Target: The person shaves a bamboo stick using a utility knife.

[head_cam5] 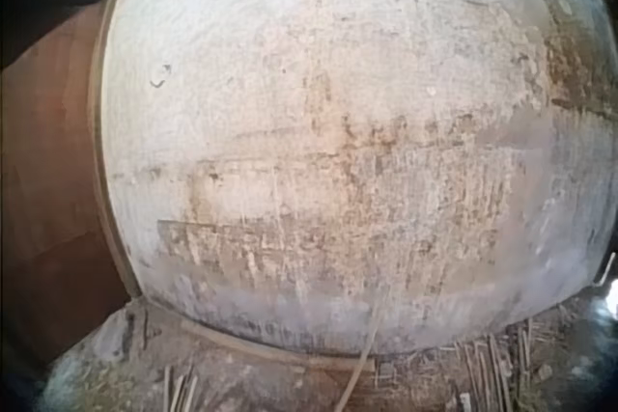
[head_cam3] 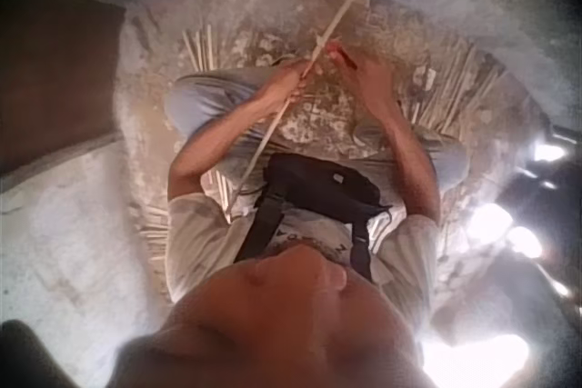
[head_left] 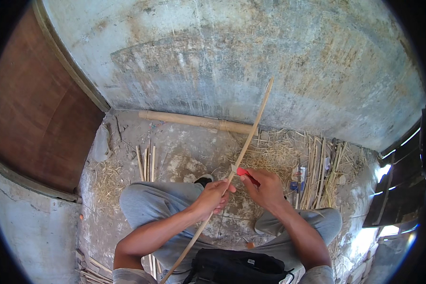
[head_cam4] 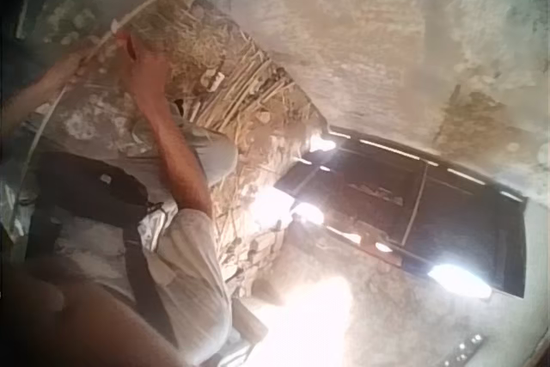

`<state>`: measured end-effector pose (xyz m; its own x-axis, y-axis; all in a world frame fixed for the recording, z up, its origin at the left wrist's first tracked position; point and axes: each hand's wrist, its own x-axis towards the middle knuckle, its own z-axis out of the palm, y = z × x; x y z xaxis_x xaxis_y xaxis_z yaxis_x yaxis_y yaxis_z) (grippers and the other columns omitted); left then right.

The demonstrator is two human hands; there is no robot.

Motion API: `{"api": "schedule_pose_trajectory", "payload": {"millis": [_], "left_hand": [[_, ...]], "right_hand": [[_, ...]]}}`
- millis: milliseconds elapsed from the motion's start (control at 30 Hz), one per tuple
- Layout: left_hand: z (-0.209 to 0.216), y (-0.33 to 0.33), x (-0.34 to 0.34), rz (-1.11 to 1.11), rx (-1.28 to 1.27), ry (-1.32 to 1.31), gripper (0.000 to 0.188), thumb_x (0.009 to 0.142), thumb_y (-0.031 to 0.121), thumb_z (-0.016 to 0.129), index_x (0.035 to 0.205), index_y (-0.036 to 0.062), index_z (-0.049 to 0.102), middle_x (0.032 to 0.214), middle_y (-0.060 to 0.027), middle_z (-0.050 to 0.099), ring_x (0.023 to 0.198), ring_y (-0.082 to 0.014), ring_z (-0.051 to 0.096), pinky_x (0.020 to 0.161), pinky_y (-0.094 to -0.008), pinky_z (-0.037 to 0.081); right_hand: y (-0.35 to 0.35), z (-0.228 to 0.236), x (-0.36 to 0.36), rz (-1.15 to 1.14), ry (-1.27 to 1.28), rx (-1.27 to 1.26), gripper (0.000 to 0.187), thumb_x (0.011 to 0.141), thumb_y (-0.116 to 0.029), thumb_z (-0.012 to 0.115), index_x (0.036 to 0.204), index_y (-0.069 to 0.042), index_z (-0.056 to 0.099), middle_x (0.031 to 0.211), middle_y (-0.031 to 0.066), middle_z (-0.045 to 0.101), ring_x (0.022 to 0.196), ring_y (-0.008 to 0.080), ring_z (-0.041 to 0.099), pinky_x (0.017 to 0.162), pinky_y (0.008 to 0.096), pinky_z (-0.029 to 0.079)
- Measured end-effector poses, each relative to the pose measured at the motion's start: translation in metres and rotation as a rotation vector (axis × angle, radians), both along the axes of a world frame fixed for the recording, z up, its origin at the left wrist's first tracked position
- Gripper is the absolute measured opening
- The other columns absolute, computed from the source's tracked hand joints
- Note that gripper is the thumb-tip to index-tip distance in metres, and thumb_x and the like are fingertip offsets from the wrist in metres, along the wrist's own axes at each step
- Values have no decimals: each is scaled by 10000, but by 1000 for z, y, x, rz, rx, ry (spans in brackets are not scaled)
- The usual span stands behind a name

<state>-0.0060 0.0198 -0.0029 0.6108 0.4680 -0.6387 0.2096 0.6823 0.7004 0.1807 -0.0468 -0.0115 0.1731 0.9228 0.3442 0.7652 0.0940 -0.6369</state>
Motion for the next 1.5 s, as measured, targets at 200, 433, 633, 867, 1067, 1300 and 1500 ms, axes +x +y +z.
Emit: {"api": "schedule_pose_trajectory", "payload": {"millis": [200,433,633,867,1067,1300,1500], "left_hand": [[-2,0,-6,-18,-4,-3,408,1080,396,322,1005,49,522,607,57,325,453,-50,286,379,-237,231],[1,0,-2,-21,6,-10,441,1079,403,300,968,43,530,588,54,299,426,-53,252,365,-239,201],[5,-1,-7,-19,-96,-83,447,1078,410,289,929,60,524,559,59,282,407,-50,228,344,-238,189],[10,-1,-11,-62,-151,-166,441,1078,418,279,911,86,517,550,64,273,404,-45,221,332,-229,184],[11,-2,-9,-85,-63,-155,411,1080,414,282,877,111,471,554,65,281,413,-42,223,346,-226,188],[10,-2,-9,-76,-89,-127,406,1076,435,296,861,127,450,557,65,287,419,-41,225,356,-225,182],[12,-7,-15,-111,-49,-118,422,1074,457,300,857,128,450,556,67,281,423,-41,221,363,-228,176]], "right_hand": [[0,1,-5,9,-11,36,235,885,-229,715,1020,-37,706,716,122,656,590,292,651,528,390,512],[0,0,-2,66,78,58,221,892,-152,703,1017,30,704,699,149,629,553,266,606,510,368,468],[-1,6,-3,82,98,67,236,888,-144,705,1019,52,699,690,143,621,552,250,599,504,354,462],[-2,6,-1,64,89,164,236,866,-143,727,1008,43,704,664,130,602,516,231,585,473,339,447],[-4,9,0,30,47,167,227,853,-157,746,994,19,714,655,115,594,515,229,588,472,341,451],[-4,7,1,0,33,190,227,850,-165,751,991,10,717,659,111,598,509,233,581,473,351,446],[3,19,16,-109,-6,107,228,855,-230,745,980,-39,734,714,102,655,582,266,657,517,367,519]]}}
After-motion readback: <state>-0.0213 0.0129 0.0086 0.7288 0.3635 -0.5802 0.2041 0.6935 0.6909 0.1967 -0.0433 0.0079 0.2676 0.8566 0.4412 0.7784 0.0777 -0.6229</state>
